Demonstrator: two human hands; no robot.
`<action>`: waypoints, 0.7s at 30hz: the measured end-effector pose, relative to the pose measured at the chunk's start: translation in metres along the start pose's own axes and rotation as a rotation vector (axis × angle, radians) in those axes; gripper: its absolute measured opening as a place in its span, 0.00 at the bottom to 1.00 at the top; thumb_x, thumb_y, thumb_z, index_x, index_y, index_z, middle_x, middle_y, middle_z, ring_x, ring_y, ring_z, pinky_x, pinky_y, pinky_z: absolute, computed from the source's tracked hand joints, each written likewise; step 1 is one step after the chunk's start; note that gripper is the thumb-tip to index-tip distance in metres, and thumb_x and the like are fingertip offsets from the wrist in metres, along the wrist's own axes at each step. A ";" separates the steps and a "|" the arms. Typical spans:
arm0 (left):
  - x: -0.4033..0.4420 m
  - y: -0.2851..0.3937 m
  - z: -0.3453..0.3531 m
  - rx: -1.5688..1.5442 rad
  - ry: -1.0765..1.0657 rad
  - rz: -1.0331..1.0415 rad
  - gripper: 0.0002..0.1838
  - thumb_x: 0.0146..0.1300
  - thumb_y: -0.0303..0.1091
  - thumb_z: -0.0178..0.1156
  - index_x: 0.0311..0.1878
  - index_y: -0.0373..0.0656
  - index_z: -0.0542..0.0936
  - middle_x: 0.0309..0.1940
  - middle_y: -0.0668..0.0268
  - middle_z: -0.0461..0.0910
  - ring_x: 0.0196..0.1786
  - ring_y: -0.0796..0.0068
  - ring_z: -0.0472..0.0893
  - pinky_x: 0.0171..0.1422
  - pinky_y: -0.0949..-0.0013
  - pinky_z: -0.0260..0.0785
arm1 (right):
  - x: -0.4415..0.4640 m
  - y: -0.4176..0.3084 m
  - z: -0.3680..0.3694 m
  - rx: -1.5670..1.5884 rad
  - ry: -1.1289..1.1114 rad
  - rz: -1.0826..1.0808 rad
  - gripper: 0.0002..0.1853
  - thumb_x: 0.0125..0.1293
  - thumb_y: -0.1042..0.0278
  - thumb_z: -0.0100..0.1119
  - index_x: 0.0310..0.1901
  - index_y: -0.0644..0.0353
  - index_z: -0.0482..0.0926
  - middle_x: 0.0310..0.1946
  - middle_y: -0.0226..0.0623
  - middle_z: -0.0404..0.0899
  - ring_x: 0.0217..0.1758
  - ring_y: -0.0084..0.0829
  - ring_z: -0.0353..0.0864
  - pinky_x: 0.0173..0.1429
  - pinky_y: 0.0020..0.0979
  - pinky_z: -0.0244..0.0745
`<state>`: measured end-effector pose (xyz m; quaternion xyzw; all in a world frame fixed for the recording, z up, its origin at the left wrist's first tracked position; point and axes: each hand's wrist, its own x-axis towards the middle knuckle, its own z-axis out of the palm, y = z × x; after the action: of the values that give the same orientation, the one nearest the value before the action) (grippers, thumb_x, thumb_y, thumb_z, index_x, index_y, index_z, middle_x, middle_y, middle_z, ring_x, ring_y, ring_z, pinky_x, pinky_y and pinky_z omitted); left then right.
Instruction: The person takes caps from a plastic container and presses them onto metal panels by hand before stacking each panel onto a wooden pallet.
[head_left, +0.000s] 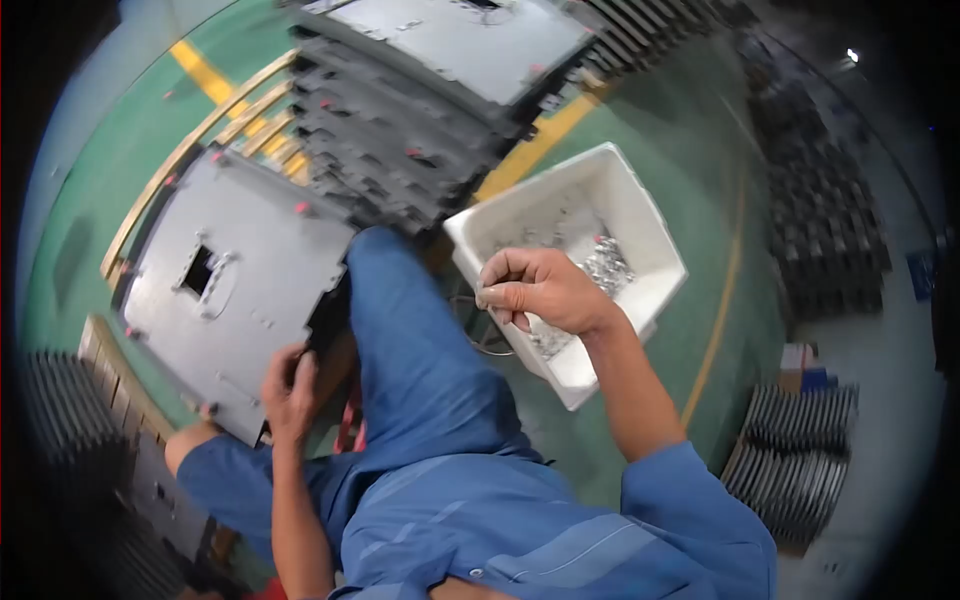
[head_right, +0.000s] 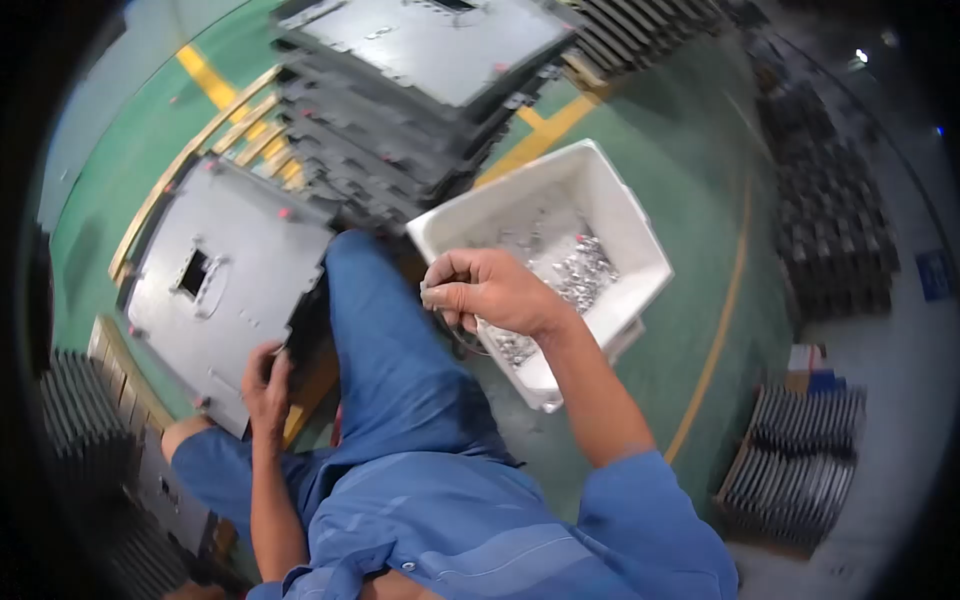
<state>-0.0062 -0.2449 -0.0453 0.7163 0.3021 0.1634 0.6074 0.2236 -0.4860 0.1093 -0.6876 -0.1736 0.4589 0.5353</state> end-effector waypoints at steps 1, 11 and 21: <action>-0.001 0.015 0.001 -0.177 -0.041 -0.096 0.13 0.64 0.27 0.57 0.51 0.37 0.75 0.34 0.67 0.78 0.36 0.81 0.76 0.40 0.76 0.70 | 0.014 -0.001 0.024 0.013 -0.042 -0.004 0.07 0.63 0.71 0.60 0.39 0.64 0.76 0.28 0.31 0.78 0.28 0.18 0.76 0.26 0.20 0.70; -0.020 0.045 -0.041 -0.508 -0.015 -0.088 0.15 0.67 0.32 0.56 0.55 0.37 0.75 0.38 0.66 0.79 0.39 0.80 0.78 0.45 0.75 0.73 | 0.112 0.016 0.177 -0.329 -0.440 -0.030 0.11 0.62 0.66 0.58 0.38 0.67 0.77 0.24 0.40 0.78 0.27 0.29 0.78 0.31 0.30 0.73; -0.022 -0.002 -0.081 -0.692 0.017 -0.468 0.12 0.66 0.36 0.59 0.43 0.36 0.74 0.32 0.64 0.79 0.33 0.77 0.79 0.38 0.73 0.76 | 0.128 0.035 0.238 -0.742 -0.383 -0.361 0.09 0.59 0.68 0.56 0.35 0.65 0.79 0.29 0.51 0.79 0.36 0.50 0.79 0.42 0.41 0.73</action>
<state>-0.0724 -0.1960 -0.0274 0.3806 0.3890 0.1188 0.8305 0.0868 -0.2679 0.0199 -0.6943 -0.5394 0.3839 0.2822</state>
